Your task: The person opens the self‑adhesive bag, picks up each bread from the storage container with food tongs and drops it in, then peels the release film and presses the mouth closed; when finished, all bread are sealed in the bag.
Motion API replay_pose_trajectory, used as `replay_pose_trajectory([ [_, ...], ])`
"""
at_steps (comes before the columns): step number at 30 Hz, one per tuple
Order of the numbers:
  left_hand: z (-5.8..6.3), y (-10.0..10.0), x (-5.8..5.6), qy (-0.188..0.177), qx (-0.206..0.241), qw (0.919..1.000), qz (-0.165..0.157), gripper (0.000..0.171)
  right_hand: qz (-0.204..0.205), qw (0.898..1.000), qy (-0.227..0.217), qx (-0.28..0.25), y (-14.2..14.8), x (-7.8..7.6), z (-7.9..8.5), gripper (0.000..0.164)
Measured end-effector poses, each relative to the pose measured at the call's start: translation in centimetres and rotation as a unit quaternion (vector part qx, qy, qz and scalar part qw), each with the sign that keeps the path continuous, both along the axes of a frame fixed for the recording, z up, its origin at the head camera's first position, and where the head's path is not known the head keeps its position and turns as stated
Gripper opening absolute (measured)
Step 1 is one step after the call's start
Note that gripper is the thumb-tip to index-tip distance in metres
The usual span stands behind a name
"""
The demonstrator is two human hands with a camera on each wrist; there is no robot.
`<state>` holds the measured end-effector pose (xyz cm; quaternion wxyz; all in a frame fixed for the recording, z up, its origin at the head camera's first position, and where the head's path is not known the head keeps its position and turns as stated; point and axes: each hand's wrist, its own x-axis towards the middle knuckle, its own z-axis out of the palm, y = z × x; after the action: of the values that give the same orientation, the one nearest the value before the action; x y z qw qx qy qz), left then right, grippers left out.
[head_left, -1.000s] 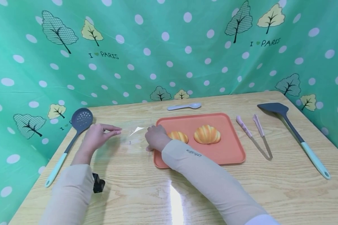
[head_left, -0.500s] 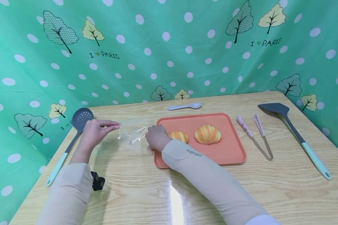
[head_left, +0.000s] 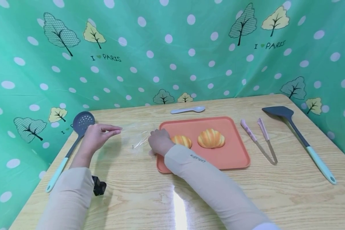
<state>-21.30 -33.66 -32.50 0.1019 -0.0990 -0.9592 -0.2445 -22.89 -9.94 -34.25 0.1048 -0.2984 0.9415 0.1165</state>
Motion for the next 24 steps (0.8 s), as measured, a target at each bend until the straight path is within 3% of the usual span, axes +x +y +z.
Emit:
replay_pose_trajectory([
  [9,0.1,-0.1,0.0,-0.030,0.000,0.9996,0.004,0.021,0.010,0.999,0.002,-0.034,0.0,0.2,-0.4,0.044],
  [17,-0.1,-0.4,0.3,-0.033,-0.003,0.9994,0.007,0.022,0.018,0.999,0.008,-0.029,0.0,0.6,-0.1,0.067],
  [24,-0.1,-0.6,0.4,-0.044,0.003,0.9990,0.010,0.023,0.041,0.998,0.030,-0.037,0.2,0.3,0.8,0.046],
])
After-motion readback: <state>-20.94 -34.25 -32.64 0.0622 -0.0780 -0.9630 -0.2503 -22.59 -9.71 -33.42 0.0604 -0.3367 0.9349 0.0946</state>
